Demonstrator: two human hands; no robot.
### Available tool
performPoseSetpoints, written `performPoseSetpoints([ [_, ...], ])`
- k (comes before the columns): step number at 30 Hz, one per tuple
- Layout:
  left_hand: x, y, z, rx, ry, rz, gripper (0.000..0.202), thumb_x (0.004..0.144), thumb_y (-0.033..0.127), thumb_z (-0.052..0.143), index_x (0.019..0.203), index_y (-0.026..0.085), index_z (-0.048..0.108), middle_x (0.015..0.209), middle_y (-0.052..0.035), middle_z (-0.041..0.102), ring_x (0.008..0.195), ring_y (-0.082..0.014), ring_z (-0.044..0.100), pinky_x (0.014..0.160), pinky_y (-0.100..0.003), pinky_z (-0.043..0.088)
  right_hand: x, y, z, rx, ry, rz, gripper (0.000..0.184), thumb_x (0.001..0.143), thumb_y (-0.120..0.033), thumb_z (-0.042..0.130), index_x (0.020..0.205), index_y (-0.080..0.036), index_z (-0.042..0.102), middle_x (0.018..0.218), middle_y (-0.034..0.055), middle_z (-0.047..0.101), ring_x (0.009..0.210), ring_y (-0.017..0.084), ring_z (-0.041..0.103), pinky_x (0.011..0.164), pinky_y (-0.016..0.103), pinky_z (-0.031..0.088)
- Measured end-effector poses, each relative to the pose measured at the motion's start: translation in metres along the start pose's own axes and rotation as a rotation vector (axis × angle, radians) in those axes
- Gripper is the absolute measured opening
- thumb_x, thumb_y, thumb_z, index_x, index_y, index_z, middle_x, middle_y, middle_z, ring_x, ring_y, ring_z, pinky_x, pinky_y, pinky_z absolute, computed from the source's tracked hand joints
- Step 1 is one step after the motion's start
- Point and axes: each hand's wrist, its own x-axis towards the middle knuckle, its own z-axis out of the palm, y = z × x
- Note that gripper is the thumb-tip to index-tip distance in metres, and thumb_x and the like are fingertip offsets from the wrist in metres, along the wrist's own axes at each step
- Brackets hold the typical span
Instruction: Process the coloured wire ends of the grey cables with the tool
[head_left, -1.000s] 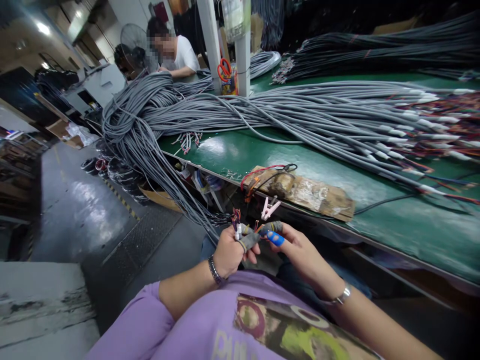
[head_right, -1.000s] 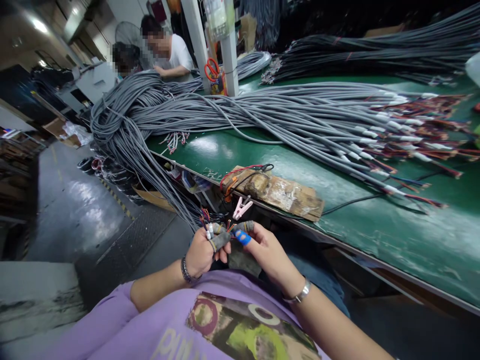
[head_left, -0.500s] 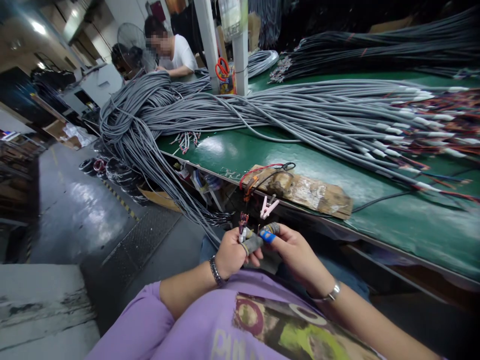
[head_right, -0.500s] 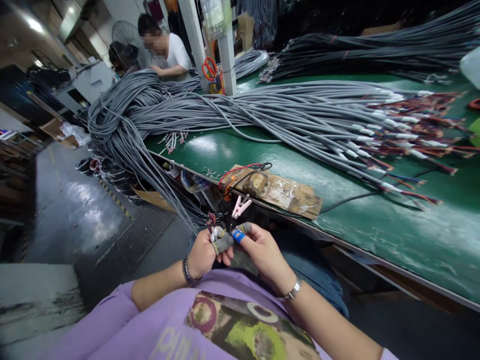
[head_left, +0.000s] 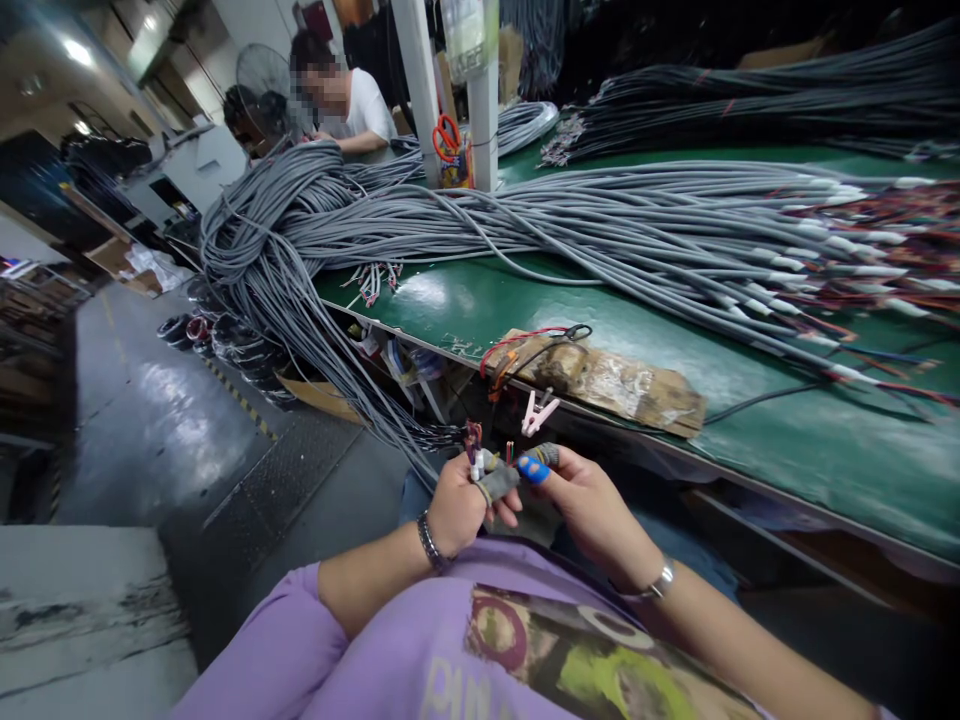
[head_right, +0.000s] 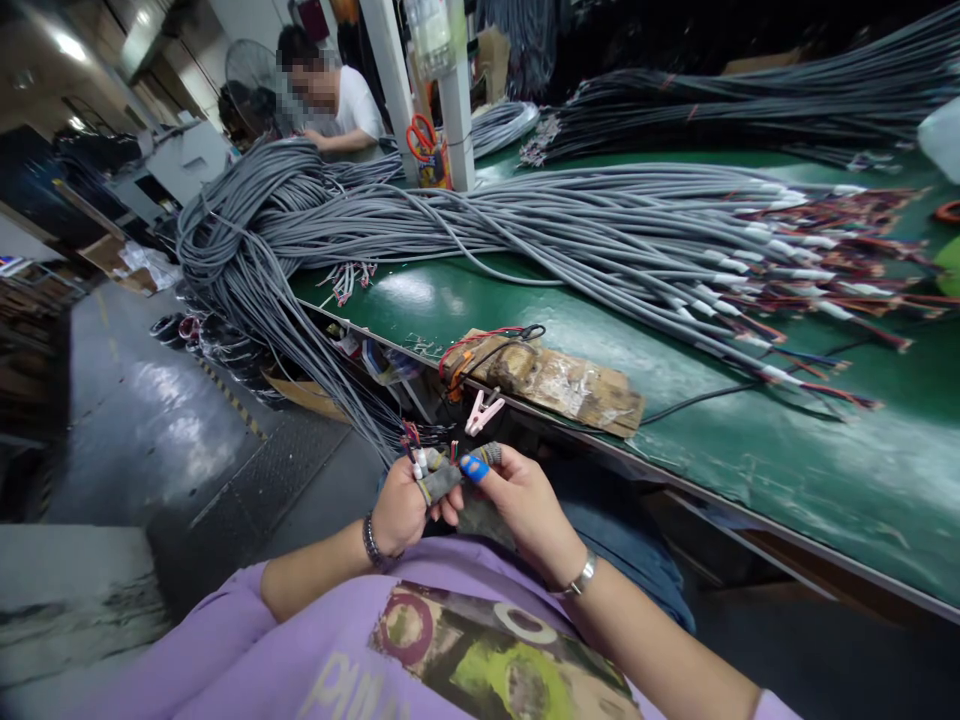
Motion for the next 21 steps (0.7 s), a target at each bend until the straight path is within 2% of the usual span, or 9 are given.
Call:
performPoseSetpoints([
  [7,0.002,0.001,-0.001,-0.152,0.13,0.019,0.035,0.069,0.046,0.071,0.07,0.014,0.058,0.055,0.0004,0.061,0.038,-0.0083,0.053,0.036,-0.018,0.027,-0.006,0.0,-0.002,-0.058,-0.055,-0.032,0.041,0.064,-0.056,0.075,0.065,-0.019,0.057,0.059,-0.0008,0.052,0.056,0.013,0.044,0.055,0.027,0.039],
  [11,0.001,0.003,-0.003,-0.075,0.068,0.012,0.036,0.071,0.044,0.07,0.059,0.013,0.054,0.051,-0.0003,0.058,0.035,-0.0075,0.051,0.035,-0.019,0.025,-0.004,0.002,-0.007,-0.1,-0.079,-0.03,0.038,0.068,-0.055,0.073,0.066,-0.018,0.06,0.06,-0.0007,0.053,0.057,0.013,0.044,0.056,0.026,0.039],
  [15,-0.002,0.004,-0.004,-0.024,-0.011,0.012,0.037,0.072,0.045,0.068,0.059,0.014,0.054,0.051,-0.0003,0.058,0.035,-0.0075,0.051,0.035,-0.019,0.025,0.001,-0.001,-0.012,-0.071,-0.133,-0.002,0.033,0.074,-0.05,0.07,0.082,-0.018,0.066,0.076,0.0029,0.064,0.068,0.015,0.054,0.063,0.027,0.043],
  [18,-0.003,0.005,-0.004,0.026,-0.062,0.014,0.038,0.074,0.046,0.067,0.058,0.013,0.054,0.052,-0.0006,0.058,0.036,-0.0071,0.051,0.035,-0.018,0.027,0.005,-0.009,-0.01,-0.039,-0.236,0.038,0.035,0.07,-0.049,0.074,0.084,-0.018,0.066,0.077,0.0039,0.067,0.072,0.018,0.058,0.069,0.029,0.047],
  [21,-0.003,0.005,-0.005,0.08,-0.101,0.013,0.04,0.074,0.047,0.067,0.058,0.013,0.056,0.053,-0.0011,0.059,0.038,-0.0073,0.052,0.036,-0.018,0.029,0.007,-0.013,-0.007,-0.023,-0.252,0.069,0.039,0.064,-0.052,0.077,0.078,-0.017,0.065,0.07,0.0034,0.066,0.065,0.017,0.057,0.067,0.03,0.047],
])
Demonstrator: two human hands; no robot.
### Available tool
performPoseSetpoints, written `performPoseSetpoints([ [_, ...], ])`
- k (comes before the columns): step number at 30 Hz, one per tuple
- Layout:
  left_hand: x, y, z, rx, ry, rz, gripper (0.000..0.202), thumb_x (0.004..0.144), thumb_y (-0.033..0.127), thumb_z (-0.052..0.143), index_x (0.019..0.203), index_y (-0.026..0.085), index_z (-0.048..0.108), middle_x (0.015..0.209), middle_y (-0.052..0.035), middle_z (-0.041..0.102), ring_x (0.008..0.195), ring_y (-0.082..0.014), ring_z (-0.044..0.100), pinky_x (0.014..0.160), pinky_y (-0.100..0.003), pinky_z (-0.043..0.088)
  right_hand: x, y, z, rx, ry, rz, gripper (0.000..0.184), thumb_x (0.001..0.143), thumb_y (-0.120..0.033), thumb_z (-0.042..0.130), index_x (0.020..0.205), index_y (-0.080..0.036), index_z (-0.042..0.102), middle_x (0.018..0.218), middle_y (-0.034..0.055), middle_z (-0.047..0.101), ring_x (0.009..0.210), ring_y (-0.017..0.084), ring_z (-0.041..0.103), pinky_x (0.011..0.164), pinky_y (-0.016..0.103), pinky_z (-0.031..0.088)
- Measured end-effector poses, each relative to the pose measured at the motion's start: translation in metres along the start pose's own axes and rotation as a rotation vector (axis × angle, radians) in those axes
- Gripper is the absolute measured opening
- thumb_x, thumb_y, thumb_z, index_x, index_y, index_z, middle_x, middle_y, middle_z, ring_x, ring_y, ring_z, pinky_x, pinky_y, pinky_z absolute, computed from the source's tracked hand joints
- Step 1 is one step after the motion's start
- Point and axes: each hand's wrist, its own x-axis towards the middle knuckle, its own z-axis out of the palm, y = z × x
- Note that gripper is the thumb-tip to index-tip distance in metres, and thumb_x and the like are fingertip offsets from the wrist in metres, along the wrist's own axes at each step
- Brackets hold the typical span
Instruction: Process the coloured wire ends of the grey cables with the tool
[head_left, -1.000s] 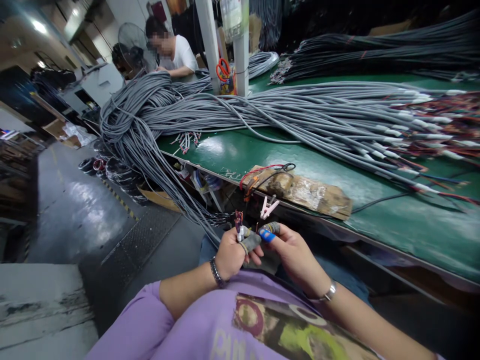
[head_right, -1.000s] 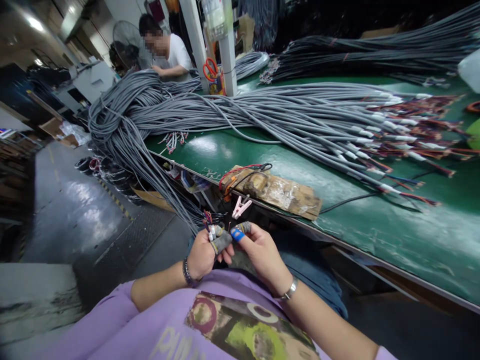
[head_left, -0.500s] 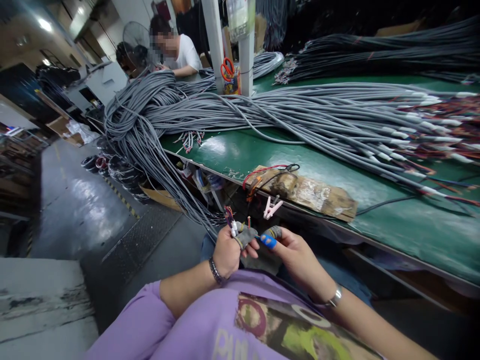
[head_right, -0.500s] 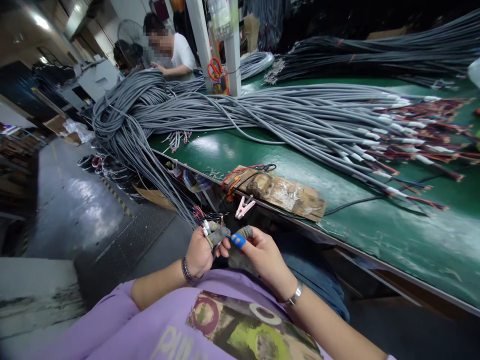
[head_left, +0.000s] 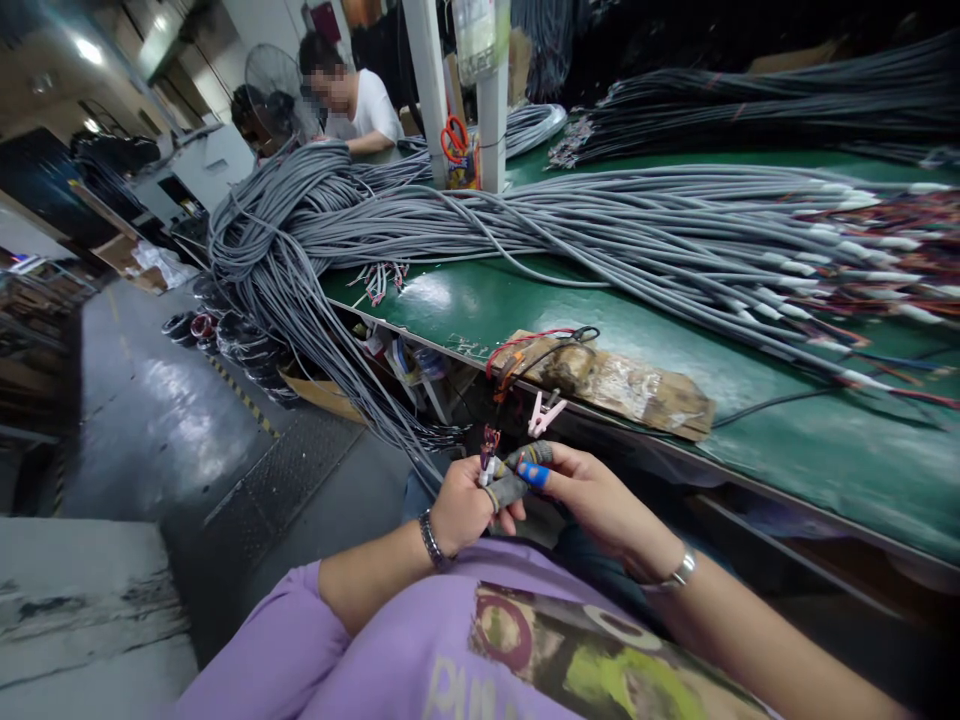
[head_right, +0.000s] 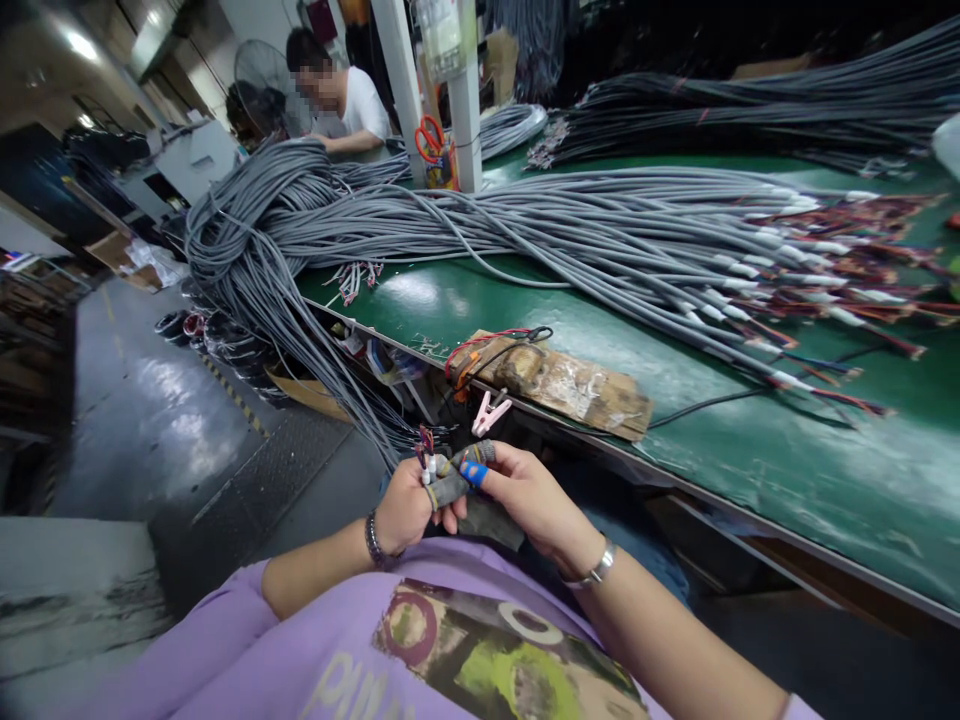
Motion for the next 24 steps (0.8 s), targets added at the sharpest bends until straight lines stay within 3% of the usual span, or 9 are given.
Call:
performPoseSetpoints([
  [3,0.0,-0.004,-0.001,0.031,0.0,0.003,0.04,0.075,0.048,0.066,0.059,0.013,0.056,0.053,-0.0013,0.06,0.039,-0.0076,0.053,0.038,-0.018,0.03,0.001,0.004,0.001,-0.051,0.061,-0.017,0.042,0.063,-0.056,0.077,0.073,-0.017,0.063,0.067,0.0031,0.065,0.063,0.017,0.056,0.064,0.03,0.046],
  [8,0.002,-0.015,-0.002,-0.002,0.1,0.061,0.038,0.079,0.047,0.063,0.062,0.013,0.057,0.052,-0.0007,0.06,0.039,-0.0075,0.053,0.038,-0.018,0.031,0.0,0.014,0.003,-0.092,0.193,-0.102,0.041,0.065,-0.057,0.075,0.072,-0.018,0.062,0.068,0.0023,0.063,0.064,0.016,0.054,0.064,0.028,0.046],
  [18,0.005,-0.017,0.0,-0.094,0.099,0.056,0.033,0.081,0.041,0.062,0.063,0.014,0.054,0.053,-0.0004,0.06,0.038,-0.008,0.054,0.035,-0.018,0.028,-0.003,0.014,0.006,-0.05,0.251,-0.095,0.038,0.067,-0.054,0.073,0.072,-0.018,0.062,0.065,0.0018,0.061,0.06,0.015,0.051,0.06,0.028,0.043],
  [24,0.002,-0.014,0.0,-0.032,0.053,0.062,0.034,0.081,0.039,0.062,0.059,0.013,0.056,0.049,0.0001,0.057,0.037,-0.007,0.052,0.037,-0.018,0.028,0.002,0.013,0.003,-0.028,0.144,-0.044,0.038,0.068,-0.052,0.075,0.083,-0.018,0.067,0.076,0.0039,0.066,0.068,0.017,0.056,0.064,0.028,0.044],
])
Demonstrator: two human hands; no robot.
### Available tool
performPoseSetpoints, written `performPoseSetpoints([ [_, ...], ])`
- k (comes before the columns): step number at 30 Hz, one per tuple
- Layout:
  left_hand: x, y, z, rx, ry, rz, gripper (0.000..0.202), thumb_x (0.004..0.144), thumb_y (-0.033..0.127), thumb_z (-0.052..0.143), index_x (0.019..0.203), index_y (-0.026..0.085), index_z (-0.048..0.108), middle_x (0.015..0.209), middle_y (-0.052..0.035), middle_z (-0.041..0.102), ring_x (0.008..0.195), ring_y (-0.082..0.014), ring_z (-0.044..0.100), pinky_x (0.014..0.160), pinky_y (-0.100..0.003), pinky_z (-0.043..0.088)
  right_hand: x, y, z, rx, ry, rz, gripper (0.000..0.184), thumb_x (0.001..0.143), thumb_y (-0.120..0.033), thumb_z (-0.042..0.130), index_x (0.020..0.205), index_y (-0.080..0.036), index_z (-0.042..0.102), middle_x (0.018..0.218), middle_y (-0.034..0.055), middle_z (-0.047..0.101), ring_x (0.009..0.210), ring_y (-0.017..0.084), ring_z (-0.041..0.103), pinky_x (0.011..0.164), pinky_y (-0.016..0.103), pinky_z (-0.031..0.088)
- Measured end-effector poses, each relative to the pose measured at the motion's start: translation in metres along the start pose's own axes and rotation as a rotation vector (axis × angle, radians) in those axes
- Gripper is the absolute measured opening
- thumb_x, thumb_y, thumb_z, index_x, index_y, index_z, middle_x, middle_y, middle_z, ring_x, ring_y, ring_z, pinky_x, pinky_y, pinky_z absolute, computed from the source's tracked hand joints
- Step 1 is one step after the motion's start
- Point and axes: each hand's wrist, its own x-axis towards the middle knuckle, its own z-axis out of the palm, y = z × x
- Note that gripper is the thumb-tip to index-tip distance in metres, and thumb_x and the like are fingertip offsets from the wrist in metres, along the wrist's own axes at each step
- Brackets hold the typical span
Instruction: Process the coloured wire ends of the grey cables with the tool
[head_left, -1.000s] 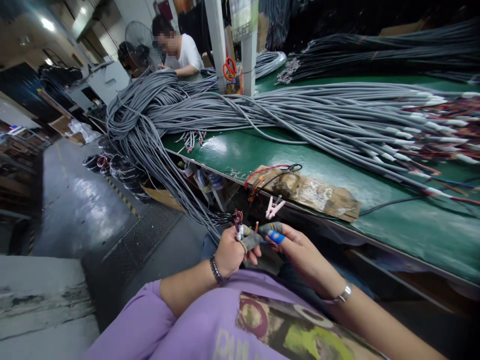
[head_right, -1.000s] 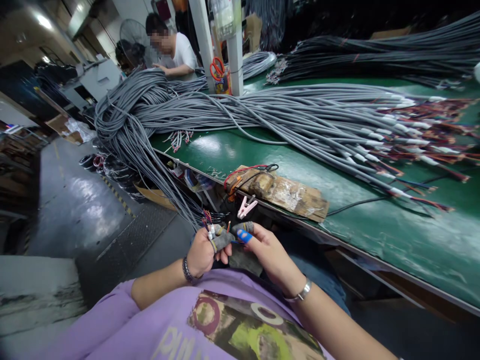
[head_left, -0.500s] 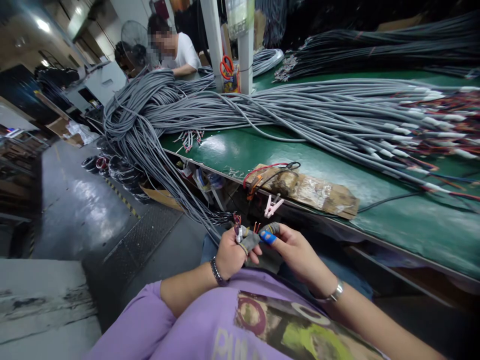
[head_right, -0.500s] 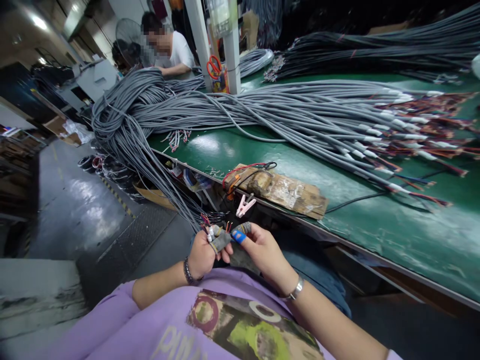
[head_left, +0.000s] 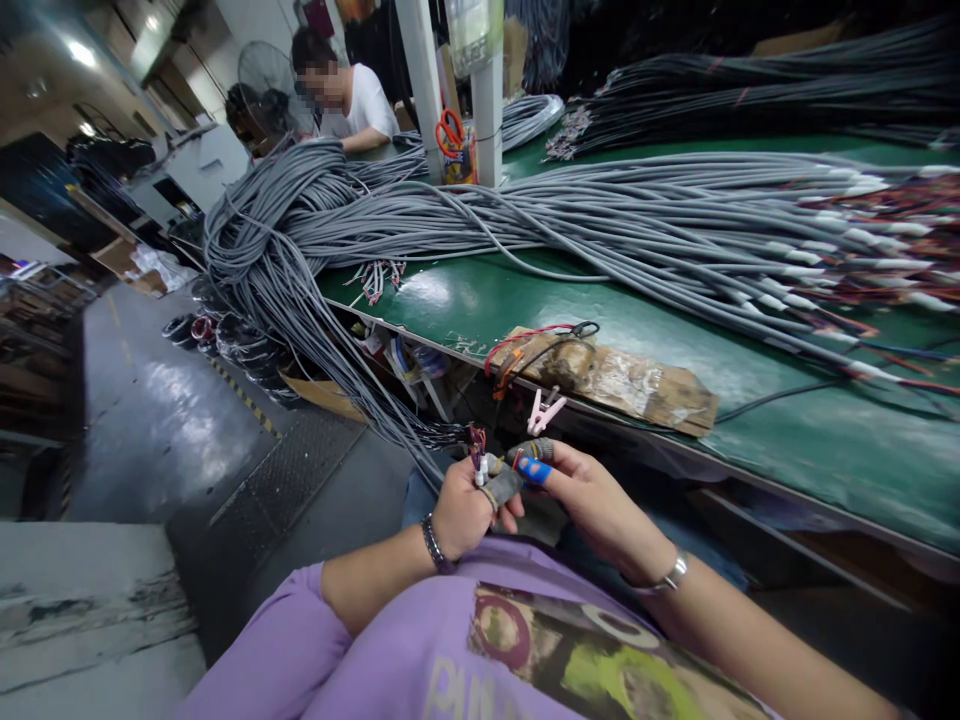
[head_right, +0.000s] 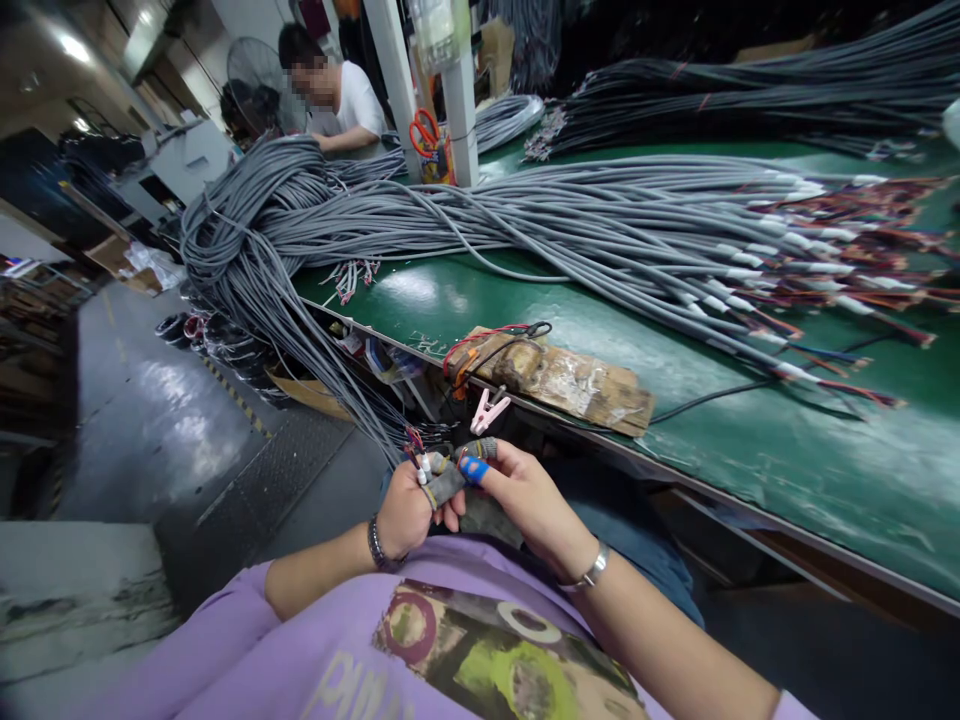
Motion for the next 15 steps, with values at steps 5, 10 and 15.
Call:
performPoseSetpoints([
  [5,-0.002,-0.001,0.001,0.0,0.002,-0.014,0.035,0.08,0.042,0.063,0.061,0.014,0.056,0.051,-0.0004,0.059,0.038,-0.0077,0.053,0.037,-0.018,0.03,-0.003,-0.004,0.008,0.099,-0.052,-0.034,0.033,0.07,-0.049,0.074,0.072,-0.019,0.06,0.061,0.0003,0.062,0.058,0.015,0.056,0.063,0.03,0.046],
  [10,-0.001,-0.003,0.002,-0.026,0.073,0.038,0.035,0.081,0.046,0.062,0.066,0.014,0.057,0.054,-0.0009,0.061,0.039,-0.0081,0.053,0.036,-0.019,0.029,-0.009,-0.005,0.015,0.233,-0.141,-0.027,0.028,0.08,-0.046,0.065,0.076,-0.022,0.052,0.058,-0.0011,0.061,0.052,0.017,0.058,0.059,0.033,0.046],
  [15,-0.001,0.007,0.001,0.065,-0.041,-0.03,0.037,0.075,0.046,0.068,0.062,0.014,0.054,0.051,0.001,0.057,0.037,-0.0071,0.051,0.037,-0.018,0.031,-0.007,0.0,0.01,0.05,0.042,-0.079,0.034,0.072,-0.051,0.072,0.074,-0.021,0.058,0.06,0.0003,0.061,0.058,0.016,0.056,0.062,0.03,0.046],
])
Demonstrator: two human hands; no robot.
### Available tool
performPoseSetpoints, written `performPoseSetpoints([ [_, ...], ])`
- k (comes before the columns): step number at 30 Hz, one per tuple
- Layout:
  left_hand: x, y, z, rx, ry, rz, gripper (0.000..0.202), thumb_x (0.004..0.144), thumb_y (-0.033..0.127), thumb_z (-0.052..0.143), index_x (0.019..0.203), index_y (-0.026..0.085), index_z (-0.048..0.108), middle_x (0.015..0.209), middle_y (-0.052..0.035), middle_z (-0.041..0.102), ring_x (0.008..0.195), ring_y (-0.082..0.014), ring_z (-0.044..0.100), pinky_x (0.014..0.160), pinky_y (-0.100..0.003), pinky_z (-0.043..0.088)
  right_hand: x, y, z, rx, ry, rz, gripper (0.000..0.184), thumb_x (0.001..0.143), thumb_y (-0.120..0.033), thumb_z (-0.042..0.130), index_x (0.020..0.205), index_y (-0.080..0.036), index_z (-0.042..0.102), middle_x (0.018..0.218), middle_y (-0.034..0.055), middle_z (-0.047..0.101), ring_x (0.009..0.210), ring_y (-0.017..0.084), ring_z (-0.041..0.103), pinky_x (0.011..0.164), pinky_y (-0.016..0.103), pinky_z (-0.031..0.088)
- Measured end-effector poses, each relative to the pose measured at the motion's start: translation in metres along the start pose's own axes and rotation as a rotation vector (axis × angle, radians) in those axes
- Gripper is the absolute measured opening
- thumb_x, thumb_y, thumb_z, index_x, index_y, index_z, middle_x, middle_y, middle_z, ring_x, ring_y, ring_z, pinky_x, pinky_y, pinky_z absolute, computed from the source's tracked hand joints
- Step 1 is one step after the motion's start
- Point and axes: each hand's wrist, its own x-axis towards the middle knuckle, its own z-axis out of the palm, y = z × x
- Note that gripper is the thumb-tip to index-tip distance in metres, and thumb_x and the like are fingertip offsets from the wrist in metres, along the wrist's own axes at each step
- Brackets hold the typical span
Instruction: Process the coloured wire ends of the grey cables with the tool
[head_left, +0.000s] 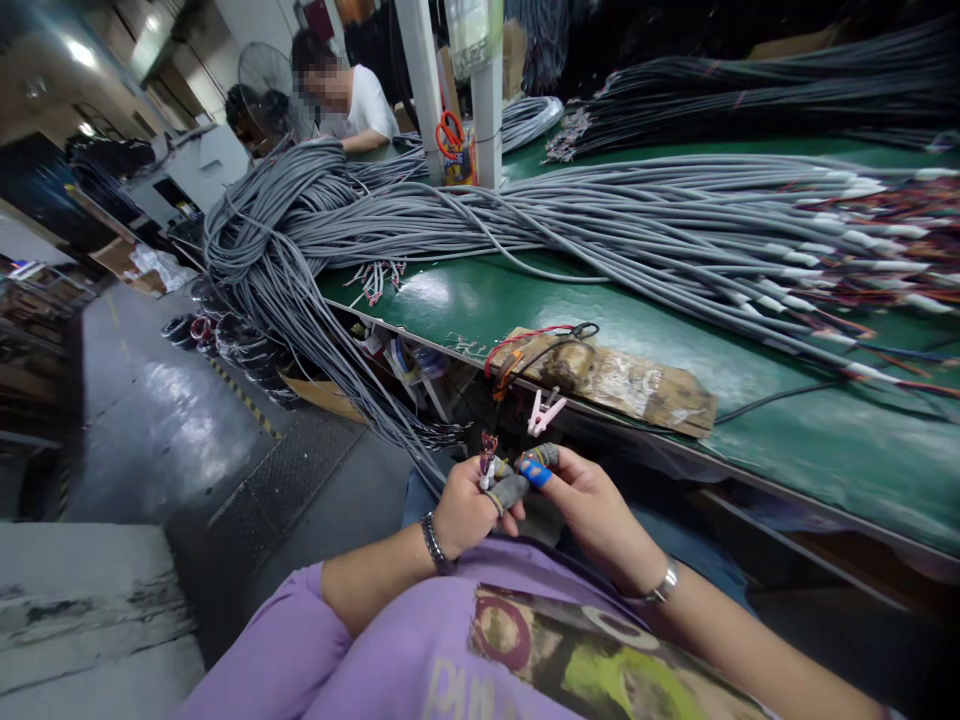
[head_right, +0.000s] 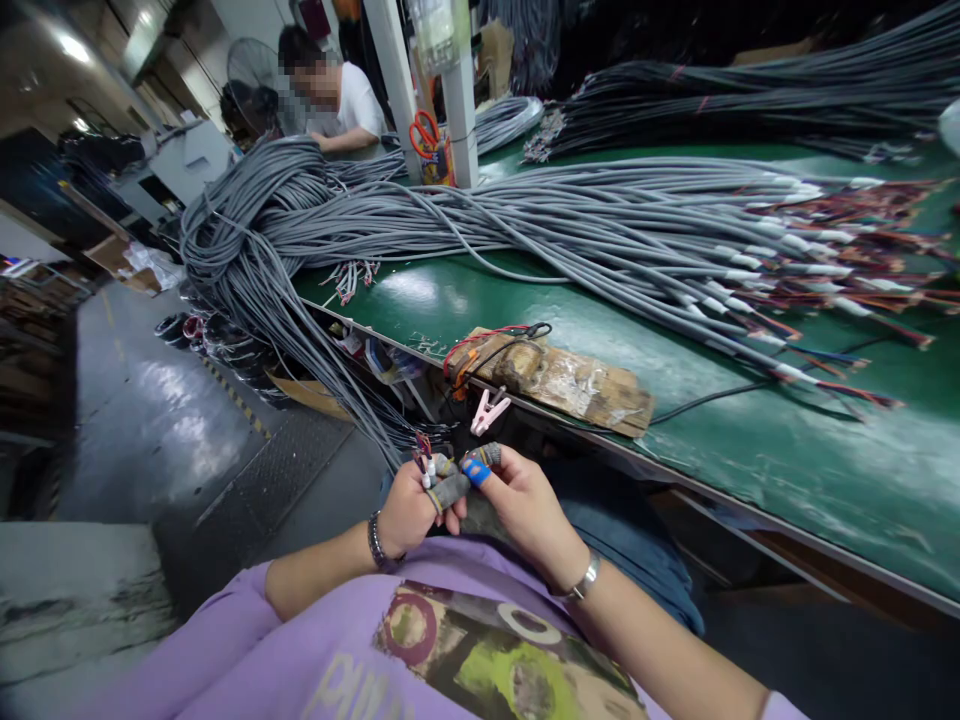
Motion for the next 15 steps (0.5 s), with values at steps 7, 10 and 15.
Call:
performPoseSetpoints([
  [7,-0.001,-0.004,0.001,-0.069,0.097,0.031,0.038,0.078,0.047,0.064,0.063,0.014,0.055,0.052,-0.0004,0.059,0.039,-0.0077,0.053,0.038,-0.018,0.03,-0.003,-0.006,0.006,0.095,-0.123,0.042,0.034,0.077,-0.052,0.066,0.072,-0.022,0.051,0.057,-0.0008,0.059,0.053,0.017,0.056,0.061,0.033,0.046],
  [10,0.0,-0.008,0.003,-0.12,0.138,0.038,0.037,0.078,0.047,0.064,0.065,0.015,0.054,0.054,-0.0005,0.061,0.037,-0.0078,0.052,0.036,-0.019,0.028,-0.003,-0.008,0.01,0.124,-0.119,0.054,0.036,0.076,-0.053,0.066,0.071,-0.023,0.048,0.056,-0.0015,0.057,0.051,0.017,0.054,0.059,0.033,0.045],
  [15,0.003,-0.011,0.003,-0.167,0.162,0.031,0.037,0.078,0.047,0.065,0.066,0.015,0.053,0.052,0.0011,0.059,0.036,-0.0075,0.052,0.034,-0.018,0.027,0.0,-0.001,0.004,0.071,-0.026,0.079,0.04,0.07,-0.056,0.071,0.071,-0.021,0.052,0.058,-0.0013,0.054,0.053,0.014,0.048,0.057,0.03,0.041],
])
